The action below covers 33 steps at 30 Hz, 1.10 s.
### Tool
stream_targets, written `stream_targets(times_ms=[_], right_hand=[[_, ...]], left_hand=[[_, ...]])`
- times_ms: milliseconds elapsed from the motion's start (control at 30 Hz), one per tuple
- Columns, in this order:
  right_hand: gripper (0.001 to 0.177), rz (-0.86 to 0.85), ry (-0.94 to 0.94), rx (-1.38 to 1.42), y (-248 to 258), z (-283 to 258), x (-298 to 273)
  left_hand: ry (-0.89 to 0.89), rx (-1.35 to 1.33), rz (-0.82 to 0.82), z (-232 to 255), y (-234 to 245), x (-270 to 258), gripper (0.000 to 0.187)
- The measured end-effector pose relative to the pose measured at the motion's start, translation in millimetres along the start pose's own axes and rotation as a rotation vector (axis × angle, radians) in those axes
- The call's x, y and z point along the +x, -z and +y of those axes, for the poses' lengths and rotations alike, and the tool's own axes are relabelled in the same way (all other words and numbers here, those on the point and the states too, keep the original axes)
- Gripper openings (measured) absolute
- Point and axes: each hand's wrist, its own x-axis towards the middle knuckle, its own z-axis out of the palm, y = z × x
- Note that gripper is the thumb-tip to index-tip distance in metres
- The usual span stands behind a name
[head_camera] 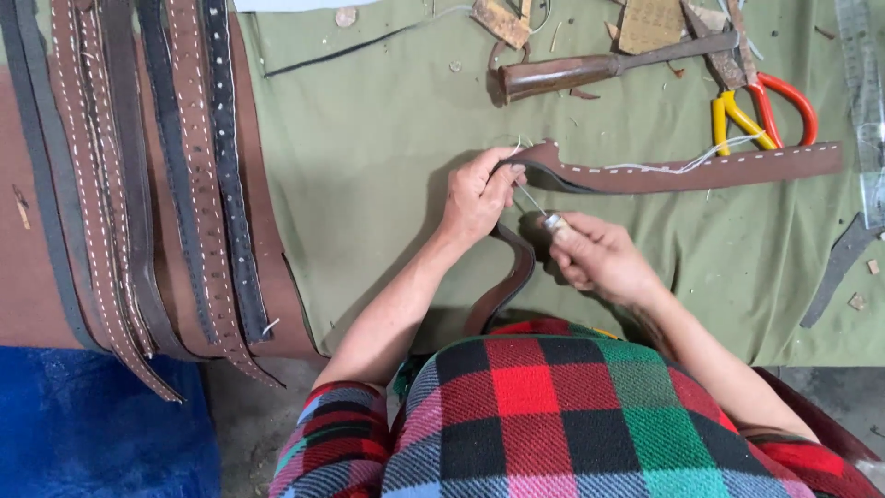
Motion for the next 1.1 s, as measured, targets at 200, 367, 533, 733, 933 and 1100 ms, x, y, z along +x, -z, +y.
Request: stream_targets(times_ms=[200,367,533,733,933,1100], right_hand=[[0.025,0.008,0.016,0.028,-12.5,-5.5,5.5],[0.039,-0.394,-0.227,0.492,-4.3,-22.0,21.1],[0.044,0.006,0.114,-0.912,-1.1,1.1,11.2],[0.026,-0.126,-0.139,0.023,-8.8,-9.8,-1.6],[0.037,0.059,0.173,-0.785,-0.9,5.1,1.3],[0.032,-0.193,-0.147,0.354,-0.4,-23.2,14.4]], left_hand=[[-0.001,-0.053,-0.127,1.5,10.7,2.9,0.013],[-0.021,-0.084,-0.138,-15.3,12.1,5.8,0.015],[-0.077,-0.014,-0.102,-15.7,5.0,-0.3,0.014],[-0.16,0.118,-0.065,-8.6,1.5,-1.9,0.012],[-0.174,0.118,-0.025,-3.2,-0.5,-2.6,0.011],[-0.094,-0.038,-0.084,-4.9,1.7,9.4,0.014]])
